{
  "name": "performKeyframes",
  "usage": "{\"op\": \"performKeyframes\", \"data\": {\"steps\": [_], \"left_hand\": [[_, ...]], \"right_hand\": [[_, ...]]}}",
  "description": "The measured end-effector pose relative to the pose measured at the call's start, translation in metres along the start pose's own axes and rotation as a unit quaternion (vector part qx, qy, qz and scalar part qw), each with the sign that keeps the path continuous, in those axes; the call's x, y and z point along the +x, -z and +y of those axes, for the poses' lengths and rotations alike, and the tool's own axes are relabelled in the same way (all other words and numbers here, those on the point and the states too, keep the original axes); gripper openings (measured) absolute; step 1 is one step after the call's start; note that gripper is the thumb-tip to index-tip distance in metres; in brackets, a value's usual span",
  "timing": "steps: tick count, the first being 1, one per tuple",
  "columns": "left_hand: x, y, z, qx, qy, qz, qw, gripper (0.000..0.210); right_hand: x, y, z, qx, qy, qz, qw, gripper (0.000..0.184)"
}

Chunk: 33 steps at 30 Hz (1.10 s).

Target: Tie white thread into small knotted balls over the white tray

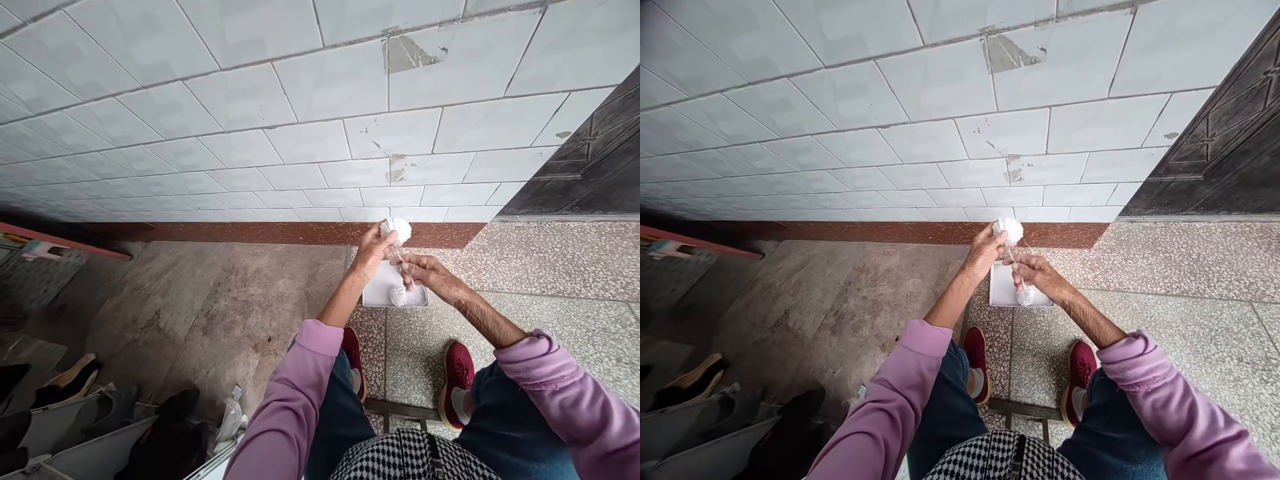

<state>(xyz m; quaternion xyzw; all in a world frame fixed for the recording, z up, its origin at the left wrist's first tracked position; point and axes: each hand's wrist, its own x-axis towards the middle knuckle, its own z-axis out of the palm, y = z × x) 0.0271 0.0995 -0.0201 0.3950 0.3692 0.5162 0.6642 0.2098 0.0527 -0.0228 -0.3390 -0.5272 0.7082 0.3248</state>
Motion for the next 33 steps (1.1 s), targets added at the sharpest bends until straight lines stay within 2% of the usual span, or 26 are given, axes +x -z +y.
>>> {"op": "performKeyframes", "data": {"steps": [5, 8, 11, 14, 16, 18, 21, 23, 28, 33], "left_hand": [[0.003, 0.004, -0.004, -0.017, 0.009, 0.005, 1.0, 0.062], [0.004, 0.005, -0.006, -0.024, 0.017, -0.006, 1.0, 0.062], [0.006, 0.007, -0.012, 0.006, 0.017, -0.033, 0.999, 0.064], [0.005, 0.008, -0.02, 0.12, -0.004, -0.053, 0.991, 0.067], [0.001, 0.008, -0.022, 0.199, -0.003, -0.078, 0.977, 0.067], [-0.004, 0.006, -0.02, 0.226, 0.024, -0.124, 0.966, 0.065], [-0.012, 0.001, -0.011, 0.179, 0.07, -0.201, 0.961, 0.06], [-0.015, -0.002, -0.006, 0.137, 0.089, -0.221, 0.961, 0.058], [-0.01, -0.007, -0.01, 0.023, 0.085, -0.154, 0.984, 0.065], [-0.003, -0.003, -0.014, -0.023, 0.064, -0.083, 0.994, 0.065]], "right_hand": [[-0.012, 0.001, -0.006, -0.017, 0.001, 0.037, 0.999, 0.053], [-0.016, 0.005, -0.019, -0.086, 0.045, 0.072, 0.993, 0.053], [-0.021, 0.012, -0.032, -0.188, 0.112, 0.105, 0.97, 0.053], [-0.025, 0.018, -0.04, -0.301, 0.164, 0.111, 0.933, 0.053], [-0.024, 0.023, -0.04, -0.346, 0.177, 0.127, 0.913, 0.052], [-0.021, 0.031, -0.038, -0.368, 0.179, 0.159, 0.898, 0.049], [-0.014, 0.044, -0.034, -0.368, 0.173, 0.19, 0.894, 0.051], [-0.009, 0.051, -0.03, -0.351, 0.17, 0.193, 0.901, 0.052], [0.002, 0.057, -0.014, -0.339, 0.152, 0.168, 0.913, 0.049], [0.011, 0.045, 0.008, -0.386, 0.098, 0.116, 0.91, 0.034]]}}
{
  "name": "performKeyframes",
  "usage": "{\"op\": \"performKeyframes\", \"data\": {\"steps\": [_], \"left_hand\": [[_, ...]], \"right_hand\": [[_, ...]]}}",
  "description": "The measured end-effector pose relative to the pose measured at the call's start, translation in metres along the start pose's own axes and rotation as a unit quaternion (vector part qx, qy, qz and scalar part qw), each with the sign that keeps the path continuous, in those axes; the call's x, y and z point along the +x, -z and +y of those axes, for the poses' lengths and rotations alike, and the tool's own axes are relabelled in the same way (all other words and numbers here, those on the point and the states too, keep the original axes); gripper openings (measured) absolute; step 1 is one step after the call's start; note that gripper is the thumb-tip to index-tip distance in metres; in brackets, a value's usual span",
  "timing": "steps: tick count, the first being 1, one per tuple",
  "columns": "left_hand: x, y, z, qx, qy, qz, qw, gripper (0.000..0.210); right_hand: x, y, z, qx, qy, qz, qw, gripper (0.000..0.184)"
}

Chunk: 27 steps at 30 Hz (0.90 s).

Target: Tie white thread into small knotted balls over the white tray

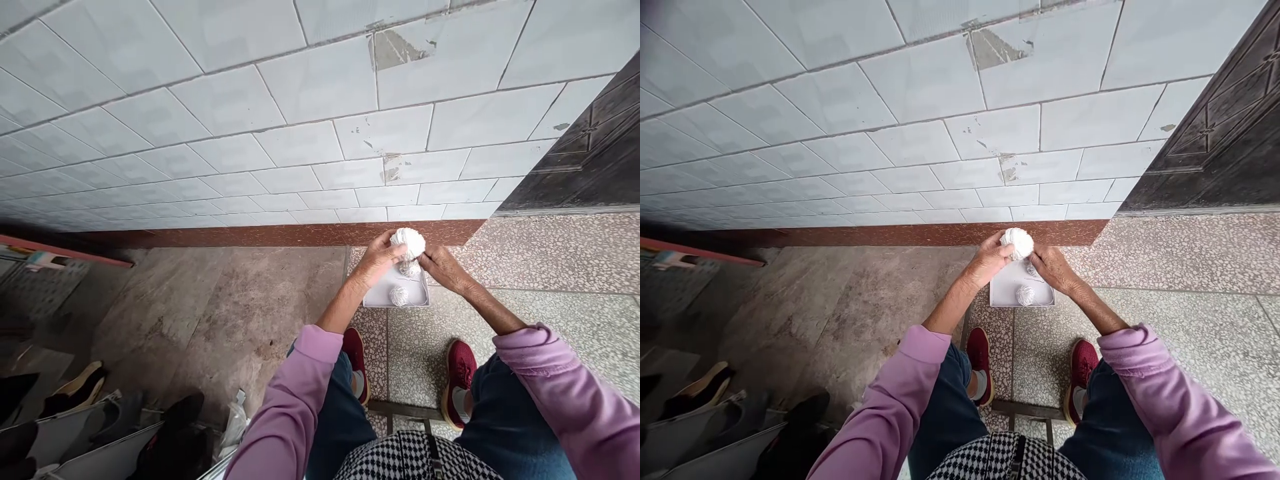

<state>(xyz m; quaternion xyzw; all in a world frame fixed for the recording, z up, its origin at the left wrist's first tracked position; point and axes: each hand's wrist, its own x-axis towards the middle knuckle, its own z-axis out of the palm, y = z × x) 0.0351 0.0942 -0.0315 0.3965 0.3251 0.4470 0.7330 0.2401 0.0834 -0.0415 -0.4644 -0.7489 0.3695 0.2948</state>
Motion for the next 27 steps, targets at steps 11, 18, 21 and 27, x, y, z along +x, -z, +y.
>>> {"op": "performKeyframes", "data": {"steps": [11, 18, 21, 27], "left_hand": [[0.002, 0.022, -0.002, 0.29, -0.012, 0.016, 0.957, 0.05], [-0.007, 0.004, -0.001, 0.16, 0.09, -0.09, 0.979, 0.053], [-0.009, 0.002, -0.001, 0.135, 0.098, -0.113, 0.979, 0.057], [-0.011, -0.001, 0.003, 0.076, 0.086, -0.104, 0.988, 0.066]], "right_hand": [[-0.011, 0.013, -0.031, 0.128, 0.034, -0.031, 0.991, 0.057], [-0.005, 0.032, -0.024, 0.136, 0.025, 0.087, 0.987, 0.063], [-0.005, 0.03, -0.024, 0.138, 0.018, 0.089, 0.986, 0.065], [-0.002, 0.02, -0.013, 0.128, 0.02, 0.05, 0.99, 0.063]]}}
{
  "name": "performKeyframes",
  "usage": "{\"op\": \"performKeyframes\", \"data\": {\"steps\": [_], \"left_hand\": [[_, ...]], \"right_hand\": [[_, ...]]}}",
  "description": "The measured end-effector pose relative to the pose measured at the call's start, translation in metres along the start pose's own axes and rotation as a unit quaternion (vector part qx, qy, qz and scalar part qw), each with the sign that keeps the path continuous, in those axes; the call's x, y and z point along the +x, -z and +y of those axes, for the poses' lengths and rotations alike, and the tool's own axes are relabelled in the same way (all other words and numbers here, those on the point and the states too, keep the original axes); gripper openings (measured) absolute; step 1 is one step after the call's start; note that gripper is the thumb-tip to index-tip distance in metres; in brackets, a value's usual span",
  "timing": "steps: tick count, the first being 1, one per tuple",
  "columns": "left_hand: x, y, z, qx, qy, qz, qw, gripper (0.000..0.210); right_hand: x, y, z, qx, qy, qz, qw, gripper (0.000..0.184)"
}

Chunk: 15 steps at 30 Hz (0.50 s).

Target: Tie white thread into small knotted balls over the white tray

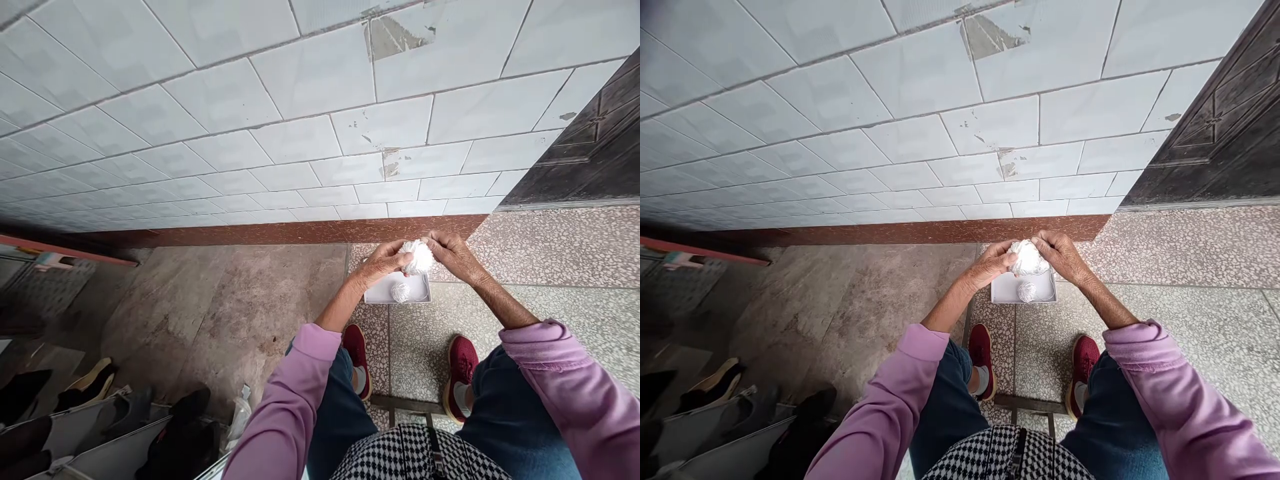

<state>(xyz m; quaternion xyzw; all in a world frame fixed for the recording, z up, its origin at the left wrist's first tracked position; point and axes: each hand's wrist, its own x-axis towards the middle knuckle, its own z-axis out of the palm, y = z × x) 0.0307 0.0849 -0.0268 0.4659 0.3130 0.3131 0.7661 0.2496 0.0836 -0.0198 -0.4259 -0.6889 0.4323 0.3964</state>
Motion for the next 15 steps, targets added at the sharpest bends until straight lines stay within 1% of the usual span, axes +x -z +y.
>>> {"op": "performKeyframes", "data": {"steps": [4, 6, 8, 11, 13, 15], "left_hand": [[0.003, 0.0, 0.004, -0.079, -0.042, 0.098, 0.991, 0.07], [0.005, 0.003, 0.004, -0.101, -0.061, 0.134, 0.984, 0.069], [0.007, 0.008, 0.003, -0.102, -0.075, 0.163, 0.978, 0.067], [0.008, 0.014, 0.001, -0.06, -0.094, 0.199, 0.974, 0.065], [0.008, 0.018, 0.0, -0.002, -0.108, 0.215, 0.971, 0.065], [0.009, 0.02, -0.002, 0.069, -0.116, 0.221, 0.966, 0.064]], "right_hand": [[-0.001, -0.007, 0.009, -0.027, -0.004, -0.042, 0.999, 0.056], [-0.002, -0.012, 0.011, -0.054, 0.002, -0.066, 0.996, 0.051], [-0.004, -0.018, 0.01, -0.081, 0.005, -0.089, 0.993, 0.048], [-0.008, -0.027, 0.003, -0.09, 0.008, -0.105, 0.99, 0.048], [-0.01, -0.029, -0.004, -0.069, 0.015, -0.12, 0.99, 0.051], [-0.01, -0.027, -0.01, -0.04, 0.017, -0.123, 0.992, 0.055]]}}
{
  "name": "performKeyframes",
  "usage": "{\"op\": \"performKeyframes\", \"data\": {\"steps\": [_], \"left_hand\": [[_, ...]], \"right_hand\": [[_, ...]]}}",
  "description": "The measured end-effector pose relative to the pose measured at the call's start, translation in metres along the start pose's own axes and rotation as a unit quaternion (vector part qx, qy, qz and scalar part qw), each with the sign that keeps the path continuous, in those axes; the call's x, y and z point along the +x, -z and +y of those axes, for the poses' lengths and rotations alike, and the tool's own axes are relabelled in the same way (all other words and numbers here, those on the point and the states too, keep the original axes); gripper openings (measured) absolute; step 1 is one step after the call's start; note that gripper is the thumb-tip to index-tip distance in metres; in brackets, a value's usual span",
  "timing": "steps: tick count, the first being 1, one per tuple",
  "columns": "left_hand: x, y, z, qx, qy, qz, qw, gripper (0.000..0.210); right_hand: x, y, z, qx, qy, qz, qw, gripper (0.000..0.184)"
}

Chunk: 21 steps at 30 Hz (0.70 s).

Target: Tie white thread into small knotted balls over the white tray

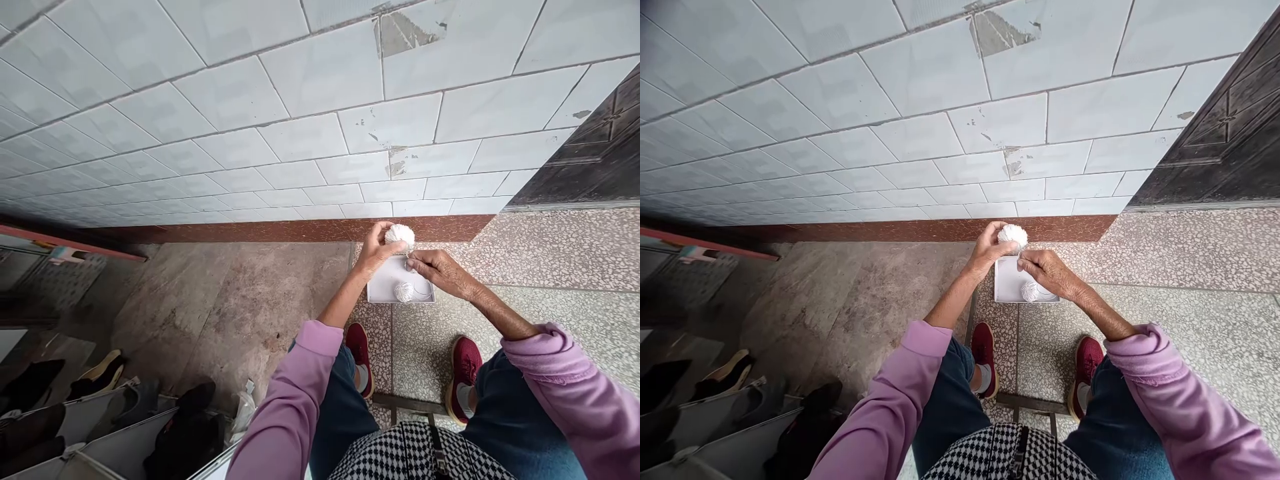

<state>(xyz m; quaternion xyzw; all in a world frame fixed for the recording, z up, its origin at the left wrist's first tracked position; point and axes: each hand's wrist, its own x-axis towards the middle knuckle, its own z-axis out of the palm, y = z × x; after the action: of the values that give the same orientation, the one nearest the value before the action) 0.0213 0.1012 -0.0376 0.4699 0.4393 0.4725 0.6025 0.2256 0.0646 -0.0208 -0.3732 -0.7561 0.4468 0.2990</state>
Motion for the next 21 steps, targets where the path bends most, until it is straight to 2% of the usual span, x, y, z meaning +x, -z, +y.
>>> {"op": "performKeyframes", "data": {"steps": [2, 5, 8, 11, 17, 21], "left_hand": [[0.0, 0.0, -0.002, 0.063, -0.01, -0.019, 0.998, 0.063], [-0.003, -0.004, -0.003, 0.102, 0.006, -0.078, 0.992, 0.058], [-0.008, -0.01, -0.002, 0.044, 0.044, -0.145, 0.987, 0.056], [-0.012, -0.015, 0.001, -0.047, 0.081, -0.181, 0.979, 0.061], [-0.015, -0.019, 0.008, -0.129, 0.107, -0.191, 0.967, 0.062], [-0.013, -0.021, 0.009, -0.162, 0.099, -0.149, 0.97, 0.062]], "right_hand": [[-0.001, 0.007, -0.004, 0.023, 0.0, 0.022, 1.0, 0.059], [-0.001, 0.022, -0.004, 0.038, -0.009, 0.097, 0.994, 0.063], [-0.001, 0.034, -0.001, 0.046, -0.023, 0.166, 0.985, 0.063], [-0.001, 0.038, 0.003, 0.047, -0.021, 0.182, 0.982, 0.063], [0.002, 0.029, 0.009, 0.049, -0.022, 0.162, 0.985, 0.062], [0.007, 0.025, 0.017, 0.062, -0.023, 0.154, 0.986, 0.056]]}}
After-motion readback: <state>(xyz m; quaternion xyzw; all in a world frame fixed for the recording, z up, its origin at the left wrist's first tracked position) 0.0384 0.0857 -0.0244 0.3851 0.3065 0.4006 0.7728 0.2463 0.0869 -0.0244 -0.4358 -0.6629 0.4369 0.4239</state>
